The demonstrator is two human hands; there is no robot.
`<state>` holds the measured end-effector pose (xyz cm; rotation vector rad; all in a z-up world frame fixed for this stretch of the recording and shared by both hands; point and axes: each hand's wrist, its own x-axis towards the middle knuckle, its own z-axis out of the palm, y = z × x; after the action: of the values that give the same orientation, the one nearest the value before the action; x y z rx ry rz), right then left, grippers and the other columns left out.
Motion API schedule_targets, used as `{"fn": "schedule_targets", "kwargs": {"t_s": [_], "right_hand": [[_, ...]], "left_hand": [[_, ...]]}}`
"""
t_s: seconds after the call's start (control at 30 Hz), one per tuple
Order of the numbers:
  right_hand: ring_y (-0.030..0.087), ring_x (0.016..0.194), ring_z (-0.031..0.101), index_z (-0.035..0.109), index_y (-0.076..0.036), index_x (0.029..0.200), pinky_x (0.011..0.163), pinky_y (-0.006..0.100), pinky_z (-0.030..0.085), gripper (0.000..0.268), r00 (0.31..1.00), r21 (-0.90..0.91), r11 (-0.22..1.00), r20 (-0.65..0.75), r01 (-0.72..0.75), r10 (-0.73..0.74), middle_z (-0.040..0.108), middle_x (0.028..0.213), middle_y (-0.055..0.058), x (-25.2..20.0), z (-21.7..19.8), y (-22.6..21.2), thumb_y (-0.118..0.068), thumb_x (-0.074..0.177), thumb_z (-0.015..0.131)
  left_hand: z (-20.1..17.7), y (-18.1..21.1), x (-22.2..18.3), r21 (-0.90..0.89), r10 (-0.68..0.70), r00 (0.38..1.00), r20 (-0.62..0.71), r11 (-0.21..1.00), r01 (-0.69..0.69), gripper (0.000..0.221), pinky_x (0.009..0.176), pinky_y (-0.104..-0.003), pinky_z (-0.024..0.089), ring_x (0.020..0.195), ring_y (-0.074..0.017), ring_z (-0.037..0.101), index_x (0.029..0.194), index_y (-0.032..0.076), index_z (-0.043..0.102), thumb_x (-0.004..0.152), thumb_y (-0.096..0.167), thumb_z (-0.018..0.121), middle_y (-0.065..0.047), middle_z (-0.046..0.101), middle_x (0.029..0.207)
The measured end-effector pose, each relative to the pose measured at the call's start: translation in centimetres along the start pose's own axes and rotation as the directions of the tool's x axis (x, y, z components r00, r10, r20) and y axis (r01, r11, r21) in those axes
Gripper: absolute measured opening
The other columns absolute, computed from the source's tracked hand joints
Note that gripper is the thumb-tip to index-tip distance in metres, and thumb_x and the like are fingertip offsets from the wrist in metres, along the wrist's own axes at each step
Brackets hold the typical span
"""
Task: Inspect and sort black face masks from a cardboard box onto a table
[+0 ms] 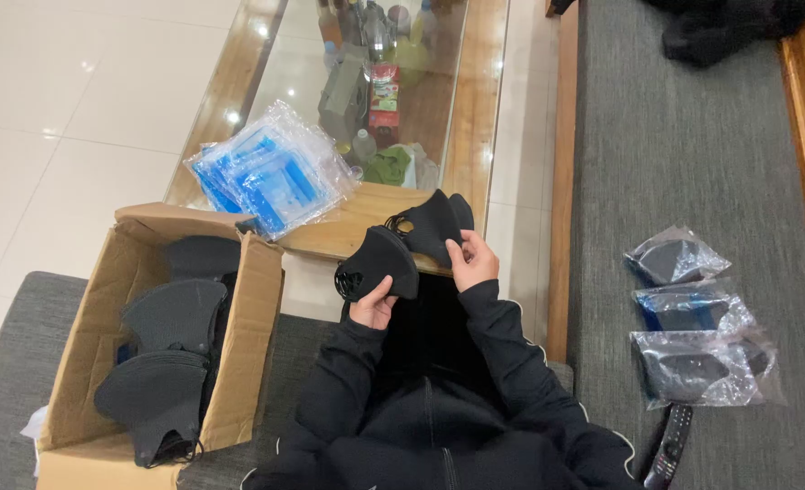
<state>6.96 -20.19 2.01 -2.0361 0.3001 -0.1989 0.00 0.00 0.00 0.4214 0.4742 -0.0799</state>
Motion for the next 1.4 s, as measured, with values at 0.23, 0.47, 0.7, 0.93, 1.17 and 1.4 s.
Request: {"fn": "schedule_targets", "kwargs": {"t_s": [0.23, 0.47, 0.7, 0.93, 1.17, 1.4], "right_hand": [[0.017, 0.054, 0.065, 0.078, -0.025, 0.1, 0.055, 0.028, 0.052, 0.008, 0.994, 0.041, 0.994, 0.003, 0.105, -0.105, 0.073, 0.069, -0.002, -1.8, 0.0, -1.6, -0.027, 0.093, 0.079], [0.013, 0.047, 0.063, 0.071, -0.012, 0.106, 0.055, 0.026, 0.054, 0.019, 0.995, 0.173, 0.98, -0.02, -0.096, 0.101, 0.071, 0.067, 0.0, 1.1, 0.4, 3.7, -0.023, 0.092, 0.078], [0.026, 0.074, 0.072, 0.07, -0.016, 0.113, 0.076, 0.043, 0.055, 0.032, 0.99, -0.146, 0.98, -0.058, -0.139, 0.131, 0.07, 0.075, 0.003, 1.4, 0.2, 2.3, -0.035, 0.088, 0.079], [0.03, 0.082, 0.067, 0.056, -0.023, 0.129, 0.085, 0.049, 0.056, 0.041, 0.999, -0.26, 0.966, -0.03, 0.009, -0.018, 0.048, 0.09, 0.0, 0.1, -0.8, -1.1, -0.031, 0.092, 0.073], [0.028, 0.081, 0.068, 0.068, -0.025, 0.121, 0.086, 0.045, 0.056, 0.031, 0.998, -0.314, 0.947, 0.005, 0.063, -0.065, 0.043, 0.089, -0.003, 1.2, 0.3, 2.0, -0.035, 0.092, 0.072], [0.024, 0.082, 0.067, 0.068, -0.027, 0.124, 0.088, 0.042, 0.055, 0.031, 1.0, -0.306, 0.952, 0.018, 0.018, -0.014, 0.044, 0.088, -0.004, 1.3, 0.2, 2.0, -0.035, 0.094, 0.07]], "left_hand": [[4.3, 1.7, -2.9, 0.03, -0.011, 0.999, 0.046, 1.0, 0.01, 0.033, 0.08, -0.043, 0.068, 0.093, -0.0375, 0.076, 0.112, 0.017, 0.079, 0.091, -0.008, 0.07, -0.015, 0.076, 0.112], [1.1, 0.6, -0.8, 0.052, 0.03, 0.999, 0.041, 0.998, -0.032, 0.038, 0.082, -0.044, 0.067, 0.096, -0.0383, 0.075, 0.115, 0.02, 0.079, 0.091, -0.008, 0.071, -0.012, 0.075, 0.115], [1.0, 0.4, -0.5, 0.093, 0.031, 0.997, 0.073, 0.995, -0.038, 0.039, 0.077, -0.043, 0.068, 0.095, -0.0389, 0.075, 0.116, 0.018, 0.078, 0.09, -0.01, 0.07, -0.015, 0.073, 0.118], [-0.2, -0.3, 0.7, 0.081, 0.035, 0.999, -0.002, 0.996, -0.034, 0.048, 0.075, -0.047, 0.068, 0.09, -0.0441, 0.074, 0.12, 0.016, 0.076, 0.082, -0.014, 0.076, -0.019, 0.074, 0.115], [-1.2, -0.9, 0.9, 0.089, 0.03, 0.999, -0.04, 0.996, -0.027, 0.05, 0.075, -0.046, 0.068, 0.091, -0.0415, 0.074, 0.122, 0.013, 0.075, 0.08, -0.014, 0.079, -0.019, 0.073, 0.116], [1.2, 0.3, -0.6, 0.107, 0.016, 0.998, -0.06, 0.994, -0.009, 0.046, 0.077, -0.05, 0.067, 0.092, -0.0424, 0.074, 0.119, 0.012, 0.075, 0.08, -0.01, 0.082, -0.02, 0.073, 0.116]]}}
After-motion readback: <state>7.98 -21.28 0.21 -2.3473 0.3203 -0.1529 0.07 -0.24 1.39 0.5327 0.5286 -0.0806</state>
